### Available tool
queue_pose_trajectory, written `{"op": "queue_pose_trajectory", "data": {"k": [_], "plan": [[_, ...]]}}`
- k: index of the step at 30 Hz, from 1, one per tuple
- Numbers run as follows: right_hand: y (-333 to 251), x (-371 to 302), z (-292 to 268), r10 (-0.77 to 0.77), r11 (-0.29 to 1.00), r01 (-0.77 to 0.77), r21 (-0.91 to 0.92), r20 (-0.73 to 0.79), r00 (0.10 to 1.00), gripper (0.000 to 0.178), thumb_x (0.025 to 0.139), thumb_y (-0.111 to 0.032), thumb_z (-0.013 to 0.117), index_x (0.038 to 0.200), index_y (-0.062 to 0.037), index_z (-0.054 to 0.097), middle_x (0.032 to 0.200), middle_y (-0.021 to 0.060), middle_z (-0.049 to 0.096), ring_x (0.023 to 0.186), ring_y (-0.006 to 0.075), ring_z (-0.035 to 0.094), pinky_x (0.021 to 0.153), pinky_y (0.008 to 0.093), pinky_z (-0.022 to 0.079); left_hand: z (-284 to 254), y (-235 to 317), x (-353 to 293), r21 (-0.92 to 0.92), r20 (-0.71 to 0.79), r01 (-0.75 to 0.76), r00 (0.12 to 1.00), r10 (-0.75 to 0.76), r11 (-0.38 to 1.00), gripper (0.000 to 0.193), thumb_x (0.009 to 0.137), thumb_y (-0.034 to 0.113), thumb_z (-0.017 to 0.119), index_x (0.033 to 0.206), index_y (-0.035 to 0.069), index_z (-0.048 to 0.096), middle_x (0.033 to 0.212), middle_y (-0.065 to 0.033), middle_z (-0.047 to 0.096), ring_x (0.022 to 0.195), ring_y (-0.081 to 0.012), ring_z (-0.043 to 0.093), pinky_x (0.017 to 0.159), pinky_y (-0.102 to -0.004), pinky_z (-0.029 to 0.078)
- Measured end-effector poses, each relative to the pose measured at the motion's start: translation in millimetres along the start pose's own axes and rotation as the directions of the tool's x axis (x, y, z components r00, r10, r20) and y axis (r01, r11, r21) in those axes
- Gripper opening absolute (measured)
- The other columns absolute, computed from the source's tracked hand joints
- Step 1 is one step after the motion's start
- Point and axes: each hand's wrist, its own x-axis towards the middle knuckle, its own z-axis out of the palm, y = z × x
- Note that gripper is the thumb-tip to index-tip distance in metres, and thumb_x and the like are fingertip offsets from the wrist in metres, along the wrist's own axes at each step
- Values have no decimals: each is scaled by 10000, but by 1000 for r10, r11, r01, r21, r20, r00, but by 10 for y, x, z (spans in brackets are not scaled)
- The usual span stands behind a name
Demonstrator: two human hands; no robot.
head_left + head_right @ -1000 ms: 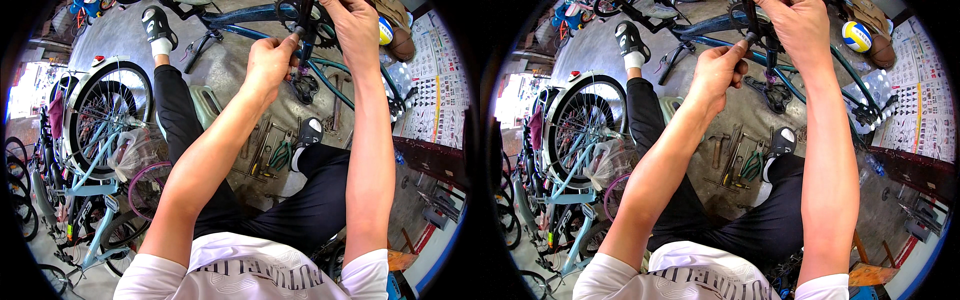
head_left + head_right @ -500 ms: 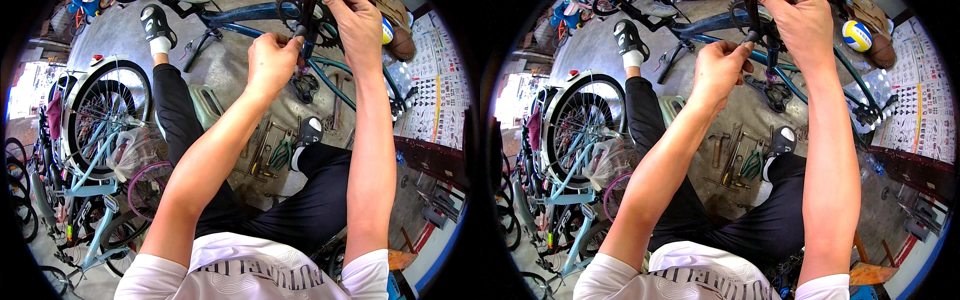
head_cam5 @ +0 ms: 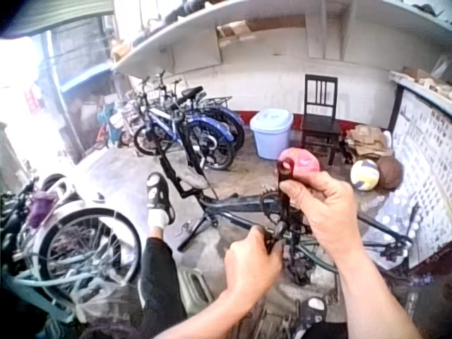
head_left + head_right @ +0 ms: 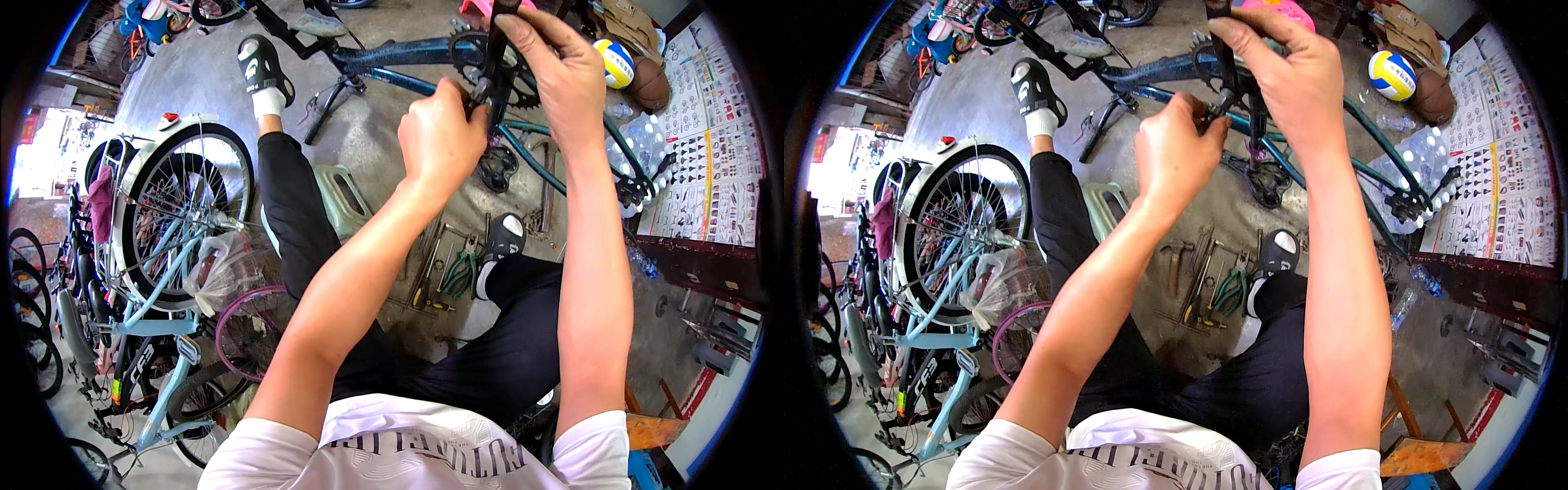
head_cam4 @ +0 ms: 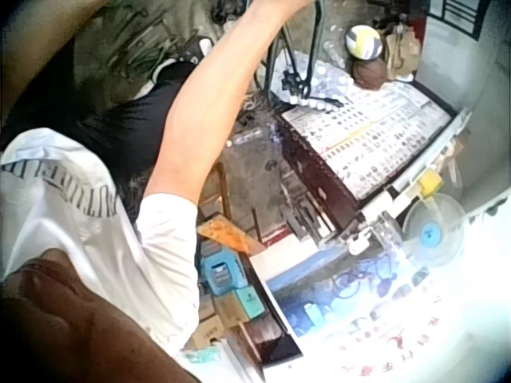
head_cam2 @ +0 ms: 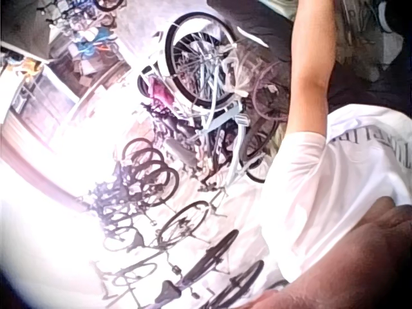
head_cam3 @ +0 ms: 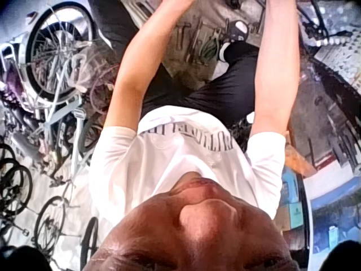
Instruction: The person taps a bicycle frame with a hammer and uses a wrench and pliers to manipulate components on the bottom bracket area.
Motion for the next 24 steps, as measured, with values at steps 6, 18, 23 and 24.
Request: {"op": "queue_pose_trajectory", "data": {"k": [6,18,23,24], "plan": [[-174,-14,67,39,997,-43,-63,-68,997,232,928,-205,786,1087,-36,793,913,23,756,823,59,652,747,228,514,-15,-84,28,-201,63,94,995,-83,975,293,840,207,791,939,-21,637,804,-210,731,744,-356,735,701,-461,563],[-190,2,63,1,991,-10,-135,-69,998,231,894,-148,815,1075,-11,774,920,62,694,831,108,639,731,258,507,-15,-23,58,-661,488,565,823,-289,494,266,943,258,762,982,25,638,769,-20,649,595,-49,494,507,-213,349],[-191,2,71,26,993,-32,-116,-58,998,226,890,-151,817,1072,-23,778,918,59,690,821,120,631,720,271,493,-147,-86,137,-614,703,750,661,-261,244,300,1016,317,666,1038,18,664,784,-14,628,584,-53,448,492,-207,330],[-203,3,76,25,993,-31,-116,-58,998,225,889,-152,817,1070,-24,779,918,58,689,821,122,631,722,273,492,-160,-85,149,-606,714,759,650,-260,236,295,1024,310,654,1047,16,668,787,-14,629,586,-51,450,491,-205,328]]}}
